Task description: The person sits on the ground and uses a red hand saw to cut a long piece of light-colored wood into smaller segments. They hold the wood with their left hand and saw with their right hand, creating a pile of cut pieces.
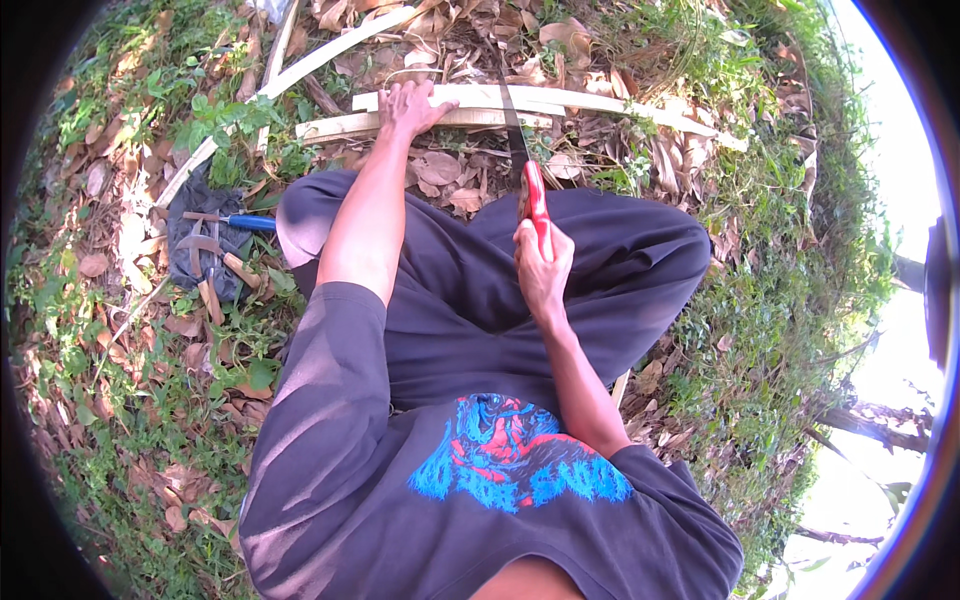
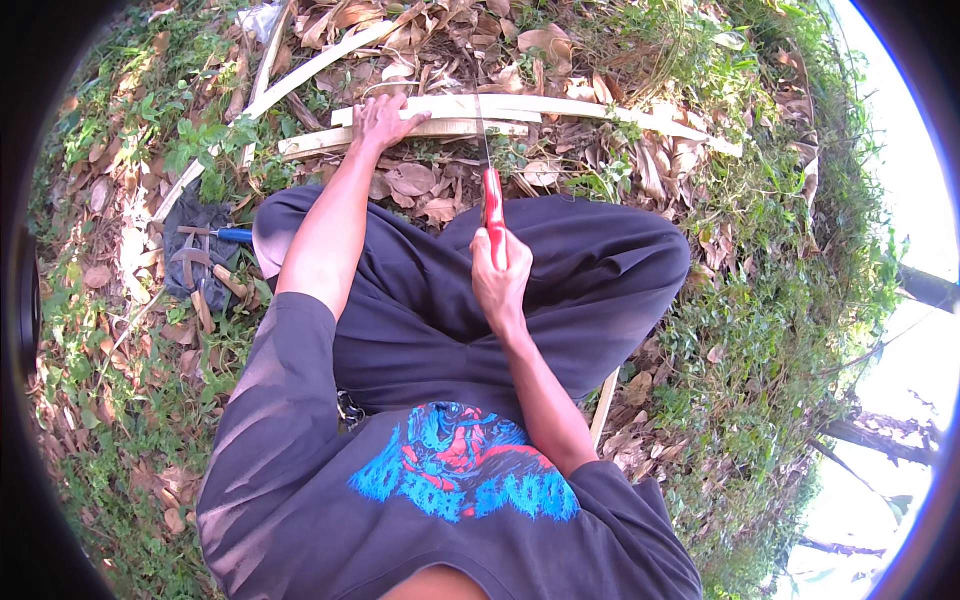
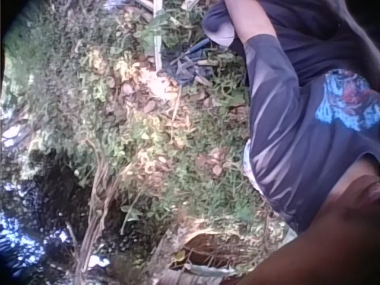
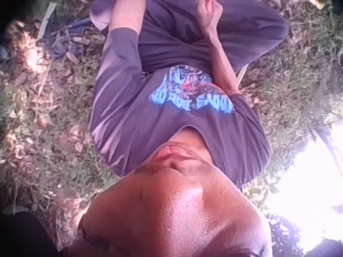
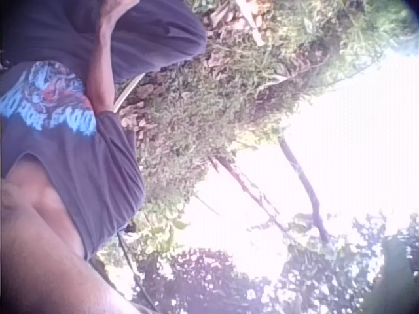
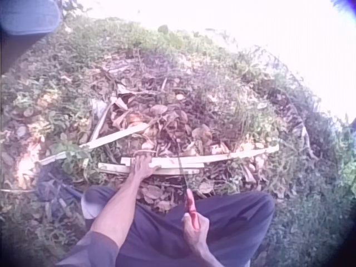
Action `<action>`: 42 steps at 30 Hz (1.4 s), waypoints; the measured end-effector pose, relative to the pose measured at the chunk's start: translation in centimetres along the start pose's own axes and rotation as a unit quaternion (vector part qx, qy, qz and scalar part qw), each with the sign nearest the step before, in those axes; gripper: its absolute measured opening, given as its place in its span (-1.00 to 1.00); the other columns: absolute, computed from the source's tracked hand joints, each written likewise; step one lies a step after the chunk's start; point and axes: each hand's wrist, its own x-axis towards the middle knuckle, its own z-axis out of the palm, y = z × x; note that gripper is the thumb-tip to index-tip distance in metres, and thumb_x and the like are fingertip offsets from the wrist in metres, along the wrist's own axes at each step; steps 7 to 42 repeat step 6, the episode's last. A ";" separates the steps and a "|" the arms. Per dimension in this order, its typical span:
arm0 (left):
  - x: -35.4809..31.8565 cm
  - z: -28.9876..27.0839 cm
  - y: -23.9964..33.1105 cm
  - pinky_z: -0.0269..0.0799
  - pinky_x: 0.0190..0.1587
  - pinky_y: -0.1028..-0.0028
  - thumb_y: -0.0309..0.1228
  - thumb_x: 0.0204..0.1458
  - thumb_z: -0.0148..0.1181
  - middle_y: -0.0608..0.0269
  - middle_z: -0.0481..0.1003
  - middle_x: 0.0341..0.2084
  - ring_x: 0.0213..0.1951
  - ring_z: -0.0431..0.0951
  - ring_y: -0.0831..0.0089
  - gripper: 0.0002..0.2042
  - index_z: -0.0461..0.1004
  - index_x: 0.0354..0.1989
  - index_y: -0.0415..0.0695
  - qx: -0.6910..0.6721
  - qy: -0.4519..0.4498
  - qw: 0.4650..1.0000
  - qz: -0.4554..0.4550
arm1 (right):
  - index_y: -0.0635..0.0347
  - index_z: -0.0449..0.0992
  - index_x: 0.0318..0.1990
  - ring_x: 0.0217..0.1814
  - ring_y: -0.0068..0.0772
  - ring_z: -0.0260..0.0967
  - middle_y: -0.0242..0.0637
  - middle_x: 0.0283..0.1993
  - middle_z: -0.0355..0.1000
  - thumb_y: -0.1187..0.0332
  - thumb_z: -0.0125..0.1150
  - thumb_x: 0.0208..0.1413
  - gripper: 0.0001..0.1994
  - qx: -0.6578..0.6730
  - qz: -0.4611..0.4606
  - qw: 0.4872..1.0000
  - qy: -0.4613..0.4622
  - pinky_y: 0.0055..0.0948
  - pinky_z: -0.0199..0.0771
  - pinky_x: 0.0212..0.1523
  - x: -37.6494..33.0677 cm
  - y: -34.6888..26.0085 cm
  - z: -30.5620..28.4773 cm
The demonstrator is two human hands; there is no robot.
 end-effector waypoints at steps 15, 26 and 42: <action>-0.5 0.7 -0.4 0.13 0.18 0.00 0.48 -0.10 0.01 0.06 0.50 -0.06 0.08 0.41 0.11 -0.23 0.50 -0.02 0.02 0.016 0.013 1.000 0.008 | 0.29 0.44 -0.53 -0.63 -0.70 0.15 -0.50 -0.67 0.25 0.42 0.14 0.20 -0.76 0.012 0.028 1.000 0.002 -0.57 0.17 -0.56 -1.7 -0.3 -0.5; -0.5 0.7 -0.4 0.13 0.18 0.00 0.48 -0.10 0.01 0.06 0.50 -0.06 0.08 0.41 0.11 -0.23 0.50 -0.02 0.02 0.016 0.013 1.000 0.008 | 0.29 0.44 -0.53 -0.63 -0.70 0.15 -0.50 -0.67 0.25 0.42 0.14 0.20 -0.76 0.012 0.028 1.000 0.002 -0.57 0.17 -0.56 -1.7 -0.3 -0.5; -0.5 0.7 -0.4 0.13 0.18 0.00 0.48 -0.10 0.01 0.06 0.50 -0.06 0.08 0.41 0.11 -0.23 0.50 -0.02 0.02 0.016 0.013 1.000 0.008 | 0.29 0.44 -0.53 -0.63 -0.70 0.15 -0.50 -0.67 0.25 0.42 0.14 0.20 -0.76 0.012 0.028 1.000 0.002 -0.57 0.17 -0.56 -1.7 -0.3 -0.5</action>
